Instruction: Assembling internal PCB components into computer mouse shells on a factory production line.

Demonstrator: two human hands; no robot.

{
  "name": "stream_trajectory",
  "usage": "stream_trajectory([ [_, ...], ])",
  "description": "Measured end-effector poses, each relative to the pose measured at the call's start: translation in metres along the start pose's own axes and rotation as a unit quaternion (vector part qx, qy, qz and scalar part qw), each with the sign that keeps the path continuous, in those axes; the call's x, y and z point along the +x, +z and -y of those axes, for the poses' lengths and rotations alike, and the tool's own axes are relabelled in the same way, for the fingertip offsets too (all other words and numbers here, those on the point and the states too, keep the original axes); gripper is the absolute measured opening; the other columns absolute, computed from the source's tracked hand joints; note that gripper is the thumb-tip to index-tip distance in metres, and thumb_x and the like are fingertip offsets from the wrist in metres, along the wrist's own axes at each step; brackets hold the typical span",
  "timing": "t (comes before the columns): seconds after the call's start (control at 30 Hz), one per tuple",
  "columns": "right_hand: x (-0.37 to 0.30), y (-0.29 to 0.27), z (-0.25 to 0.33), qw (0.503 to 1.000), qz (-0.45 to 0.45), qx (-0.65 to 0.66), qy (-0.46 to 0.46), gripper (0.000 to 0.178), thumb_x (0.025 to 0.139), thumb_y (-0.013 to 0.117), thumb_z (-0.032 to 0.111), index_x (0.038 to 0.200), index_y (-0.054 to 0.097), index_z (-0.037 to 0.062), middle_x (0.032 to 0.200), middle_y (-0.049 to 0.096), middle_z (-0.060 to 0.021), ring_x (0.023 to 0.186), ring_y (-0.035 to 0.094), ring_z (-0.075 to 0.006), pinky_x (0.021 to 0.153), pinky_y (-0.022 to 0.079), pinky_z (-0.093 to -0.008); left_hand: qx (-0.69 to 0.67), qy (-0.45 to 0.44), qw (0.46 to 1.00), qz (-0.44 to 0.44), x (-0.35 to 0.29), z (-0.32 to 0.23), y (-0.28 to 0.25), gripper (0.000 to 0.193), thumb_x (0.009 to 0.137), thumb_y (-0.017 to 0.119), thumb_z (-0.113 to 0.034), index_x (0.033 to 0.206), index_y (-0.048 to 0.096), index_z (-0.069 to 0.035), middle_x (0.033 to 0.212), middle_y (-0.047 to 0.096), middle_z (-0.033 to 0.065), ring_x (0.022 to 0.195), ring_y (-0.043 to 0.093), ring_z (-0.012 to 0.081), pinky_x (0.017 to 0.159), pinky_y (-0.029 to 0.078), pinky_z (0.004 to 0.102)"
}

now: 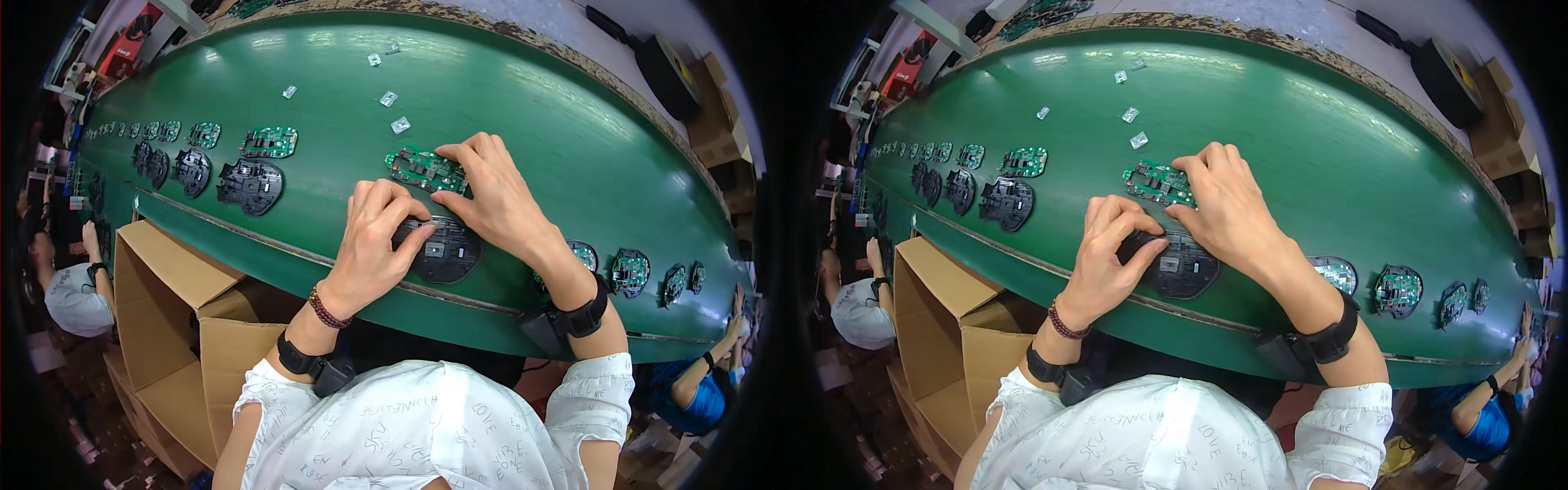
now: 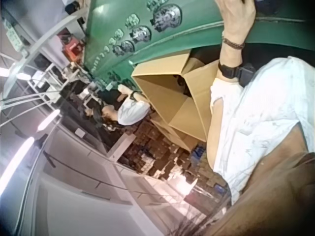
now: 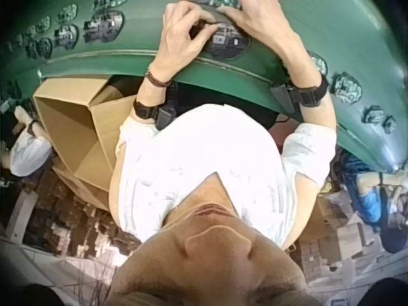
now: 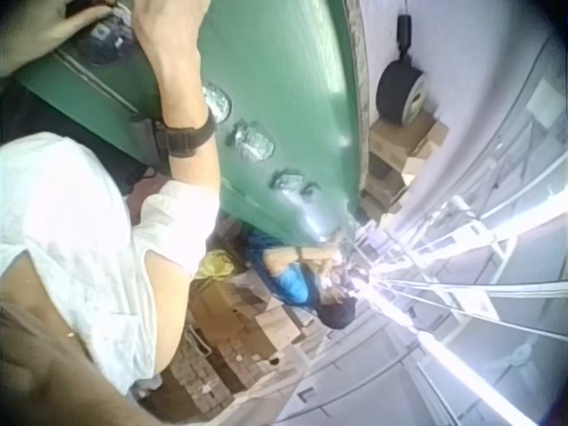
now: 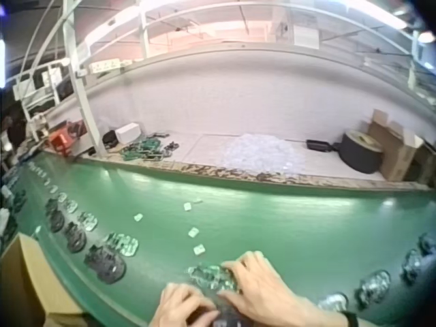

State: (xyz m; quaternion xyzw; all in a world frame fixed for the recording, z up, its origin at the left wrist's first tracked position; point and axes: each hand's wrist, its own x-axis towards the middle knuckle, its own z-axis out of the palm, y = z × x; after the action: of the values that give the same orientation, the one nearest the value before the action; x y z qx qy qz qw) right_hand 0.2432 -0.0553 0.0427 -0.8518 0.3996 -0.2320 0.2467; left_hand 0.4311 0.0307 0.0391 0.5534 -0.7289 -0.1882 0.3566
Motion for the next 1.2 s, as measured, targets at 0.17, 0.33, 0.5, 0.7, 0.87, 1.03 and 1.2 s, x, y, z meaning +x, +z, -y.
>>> stream_trajectory([
  [0.17,-0.012,-0.024,0.007,0.999,-0.007,0.032,0.037,0.049,0.082,0.08,0.014,0.125,0.063,-0.0013,0.112,0.056,-0.0167,0.108,0.054,-0.0336,0.093,0.047,-0.0423,-0.045,-0.008,0.999,-0.008,-0.012,0.008,-0.025,0.028,0.081,0.081,-0.009,0.106,0.069,-0.004,0.112,0.064,0.0109,0.106,0.056,0.0297,0.095,0.044,0.0403],
  [0.33,-0.042,-0.049,0.043,0.995,0.055,0.085,0.019,0.051,0.079,0.081,0.008,0.127,0.063,0.0016,0.112,0.056,-0.0157,0.106,0.057,-0.033,0.09,0.049,-0.0412,-0.043,0.019,0.994,0.101,-0.029,0.014,-0.051,0.075,0.08,0.085,-0.021,0.144,0.05,-0.002,0.136,0.058,0.0139,0.124,0.051,0.034,0.105,0.041,0.0455],
  [0.5,-0.046,-0.041,0.059,0.993,0.112,0.037,-0.009,0.052,0.077,0.08,0.005,0.125,0.062,-0.0021,0.112,0.055,-0.0156,0.101,0.057,-0.0325,0.086,0.051,-0.0423,-0.051,0.002,0.988,0.145,-0.033,0.021,-0.055,0.086,0.074,0.089,-0.017,0.147,0.047,-0.001,0.137,0.06,0.0131,0.127,0.051,0.0335,0.115,0.036,0.0464],
  [0.7,-0.039,-0.035,0.062,0.991,0.128,-0.001,-0.025,0.052,0.078,0.08,0.003,0.126,0.062,-0.0025,0.113,0.055,-0.0154,0.101,0.056,-0.0329,0.086,0.051,-0.0415,-0.045,0.013,0.991,0.122,-0.034,0.023,-0.052,0.081,0.075,0.088,-0.019,0.145,0.05,-0.001,0.135,0.061,0.0132,0.121,0.057,0.0317,0.114,0.035,0.0505],
  [0.87,-0.044,-0.031,0.051,0.991,0.129,0.042,-0.008,0.053,0.078,0.08,0.002,0.128,0.061,-0.0026,0.112,0.056,-0.0154,0.101,0.056,-0.0322,0.085,0.051,-0.0414,-0.04,0.015,0.992,0.118,-0.034,0.024,-0.051,0.081,0.074,0.088,-0.023,0.143,0.052,-0.001,0.131,0.064,0.0121,0.12,0.057,0.0311,0.111,0.037,0.0482],
  [1.03,-0.045,-0.028,0.039,0.99,0.122,0.067,-0.009,0.055,0.078,0.083,0.005,0.129,0.063,-0.0021,0.109,0.057,-0.0146,0.099,0.056,-0.031,0.083,0.05,-0.0405,-0.04,0.014,0.993,0.113,-0.033,0.025,-0.051,0.08,0.072,0.089,-0.027,0.141,0.056,-0.003,0.129,0.066,0.0102,0.116,0.056,0.0308,0.106,0.04,0.045],
  [1.2,-0.043,-0.029,0.038,0.99,0.13,0.063,-0.008,0.053,0.077,0.083,0.006,0.127,0.065,-0.0025,0.104,0.057,-0.0132,0.097,0.055,-0.0302,0.081,0.05,-0.0405,-0.023,0.01,0.993,0.117,-0.033,0.026,-0.051,0.077,0.073,0.088,-0.03,0.139,0.058,-0.004,0.13,0.066,0.0079,0.116,0.056,0.0302,0.104,0.041,0.0432],
])
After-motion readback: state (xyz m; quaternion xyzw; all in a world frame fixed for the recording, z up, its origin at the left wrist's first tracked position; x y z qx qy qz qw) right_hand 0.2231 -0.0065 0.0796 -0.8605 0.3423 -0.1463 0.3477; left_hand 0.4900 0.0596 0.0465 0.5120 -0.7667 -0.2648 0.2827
